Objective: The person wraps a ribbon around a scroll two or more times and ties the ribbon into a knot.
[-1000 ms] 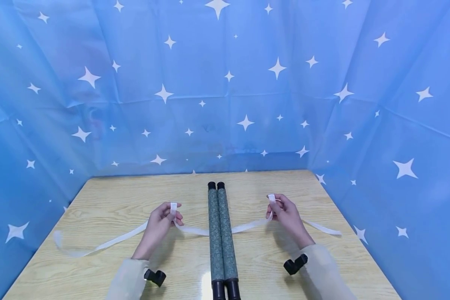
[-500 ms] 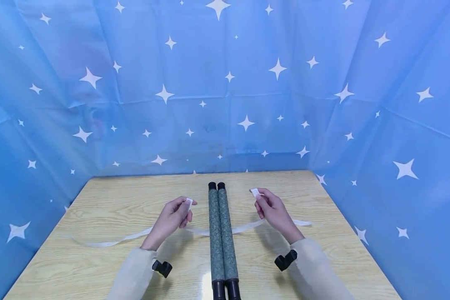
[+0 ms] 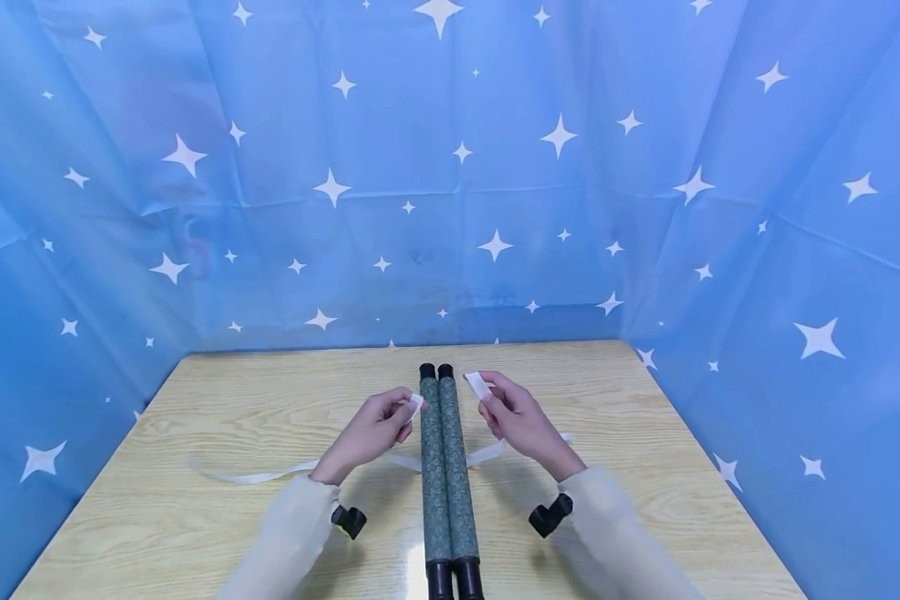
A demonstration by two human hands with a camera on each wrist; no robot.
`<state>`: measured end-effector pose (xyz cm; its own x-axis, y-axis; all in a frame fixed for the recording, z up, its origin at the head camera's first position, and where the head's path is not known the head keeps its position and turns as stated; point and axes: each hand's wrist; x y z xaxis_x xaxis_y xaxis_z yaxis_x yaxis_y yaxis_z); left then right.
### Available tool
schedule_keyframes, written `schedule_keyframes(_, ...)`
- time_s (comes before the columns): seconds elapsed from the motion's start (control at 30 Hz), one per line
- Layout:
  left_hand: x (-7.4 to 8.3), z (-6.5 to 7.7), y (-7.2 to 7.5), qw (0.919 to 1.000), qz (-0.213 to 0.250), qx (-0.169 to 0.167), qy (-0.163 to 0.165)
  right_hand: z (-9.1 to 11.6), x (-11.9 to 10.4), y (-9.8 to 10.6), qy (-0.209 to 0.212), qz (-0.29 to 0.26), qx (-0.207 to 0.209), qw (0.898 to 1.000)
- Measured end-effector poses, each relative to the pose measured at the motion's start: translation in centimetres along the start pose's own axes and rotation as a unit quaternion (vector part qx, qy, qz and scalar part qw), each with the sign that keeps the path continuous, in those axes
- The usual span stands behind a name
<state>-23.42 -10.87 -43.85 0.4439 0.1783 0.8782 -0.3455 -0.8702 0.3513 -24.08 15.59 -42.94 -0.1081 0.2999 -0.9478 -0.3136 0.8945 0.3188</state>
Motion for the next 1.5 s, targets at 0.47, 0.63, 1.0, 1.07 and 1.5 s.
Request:
schedule_keyframes(0.47, 0.5, -1.1, -1.2, 0.9985, 0.022, -0.05, -0.011, -0.1, -1.0, -2.7, 0.02, 0.017, -0.08, 0.996)
schedule_keyframes(0.63, 0.4, -1.2, -1.7, 0.9982, 0.024, -0.053, -0.012, 0.0, -0.7, -3.0, 0.01, 0.025, -0.094, 0.995)
schedule_keyframes(1.0, -0.1, -1.5, -2.8, 0.9977, -0.011, -0.016, -0.065, -0.3, 0.0, -2.9, 0.017, 0.035, -0.145, 0.989)
schedule_keyframes(1.07, -0.1, -1.5, -2.9, 0.9969, -0.013, -0.022, -0.075, -0.4, 0.1, -2.8, 0.017, 0.047, -0.15, 0.987)
schedule_keyframes(1.5, 0.6, -1.2, -2.2, 0.9948, -0.082, 0.005, -0.06, -0.8, -0.1, -1.2, 0.017, 0.113, -0.12, 0.986)
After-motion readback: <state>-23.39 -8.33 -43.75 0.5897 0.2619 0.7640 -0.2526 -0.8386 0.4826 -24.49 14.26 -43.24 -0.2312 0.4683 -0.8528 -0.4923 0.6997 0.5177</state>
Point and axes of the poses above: each hand's wrist, its own z-axis away from the middle knuckle, its own y-axis out of the back of the hand, x = y × z, and after that the axes turned 10 degrees about -y, right-handed
